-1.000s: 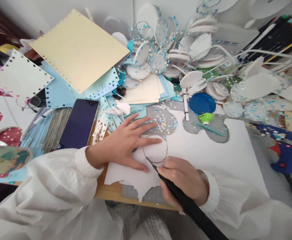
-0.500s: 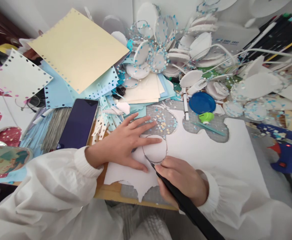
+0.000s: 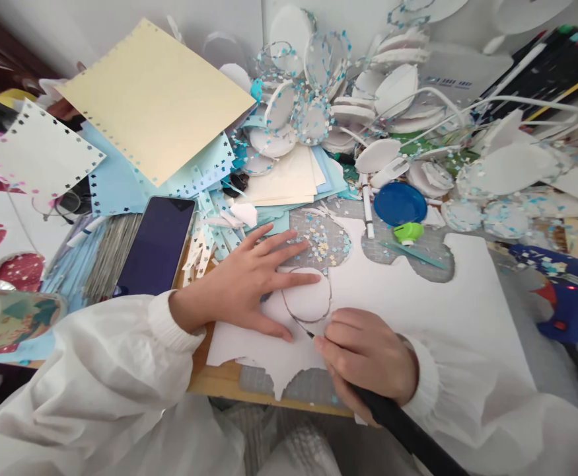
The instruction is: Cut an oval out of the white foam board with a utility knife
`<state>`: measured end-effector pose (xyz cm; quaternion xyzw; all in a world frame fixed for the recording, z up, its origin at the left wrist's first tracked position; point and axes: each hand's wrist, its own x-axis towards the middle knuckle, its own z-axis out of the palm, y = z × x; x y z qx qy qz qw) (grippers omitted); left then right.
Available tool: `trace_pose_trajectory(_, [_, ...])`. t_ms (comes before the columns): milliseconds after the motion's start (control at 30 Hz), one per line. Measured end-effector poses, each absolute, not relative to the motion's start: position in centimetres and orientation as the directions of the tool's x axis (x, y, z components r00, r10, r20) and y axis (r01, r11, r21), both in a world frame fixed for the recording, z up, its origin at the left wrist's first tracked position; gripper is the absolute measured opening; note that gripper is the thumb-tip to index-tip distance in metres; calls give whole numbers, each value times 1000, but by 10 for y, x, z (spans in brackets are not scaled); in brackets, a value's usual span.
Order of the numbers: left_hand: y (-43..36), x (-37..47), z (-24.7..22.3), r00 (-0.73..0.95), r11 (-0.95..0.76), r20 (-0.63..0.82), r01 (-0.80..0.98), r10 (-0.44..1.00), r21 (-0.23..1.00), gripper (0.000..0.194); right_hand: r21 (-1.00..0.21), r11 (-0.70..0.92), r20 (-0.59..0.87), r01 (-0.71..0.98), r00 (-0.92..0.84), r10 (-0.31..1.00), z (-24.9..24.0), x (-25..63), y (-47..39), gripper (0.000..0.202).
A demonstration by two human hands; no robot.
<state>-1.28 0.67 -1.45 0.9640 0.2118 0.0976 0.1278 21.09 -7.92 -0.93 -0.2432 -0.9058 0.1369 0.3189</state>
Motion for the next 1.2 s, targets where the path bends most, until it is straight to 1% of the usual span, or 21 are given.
trace_pose_trajectory(100, [7,-13,-14,891,-877,137,382,434,291,85,-387,858,551,338,-661,509,-10,212,-77,16])
trace_pose_trajectory(200, [7,-13,-14,891,-878,138,379,432,293,84,-416,851,558,320,-649,517,-11,216,-75,16])
trace_pose_trajectory(333, [7,-13,-13,892,-877,134,381,432,293,84,-531,802,519,274,-643,563,-8,224,-73,16])
trace_pose_trajectory(533, [7,-13,-14,895,-878,132,374,426,300,84,-695,664,466,276,-530,708,-4,227,-74,20])
trace_pose_trajectory(633, [8,-12,-15,888,-869,131,386,441,310,89,-740,599,439,305,-455,775,-3,222,-75,23])
trace_pose_trajectory(700, [8,-12,-15,883,-862,123,398,453,313,92,-717,588,422,376,-437,794,-3,217,-76,26])
trace_pose_trajectory(833, [8,-12,-14,884,-861,112,403,454,311,93,-578,614,349,537,-518,781,-9,210,-80,20])
trace_pose_trajectory(967, [7,-12,-14,884,-862,110,406,455,302,93,-476,647,330,596,-561,759,-17,209,-83,22])
trace_pose_trajectory(1067, [7,-12,-14,885,-865,115,402,451,300,93,-422,674,374,606,-561,738,-20,208,-85,22])
trace_pose_trajectory(1200, [7,-12,-14,885,-865,113,403,451,298,93,-380,722,496,578,-532,687,-22,207,-85,29])
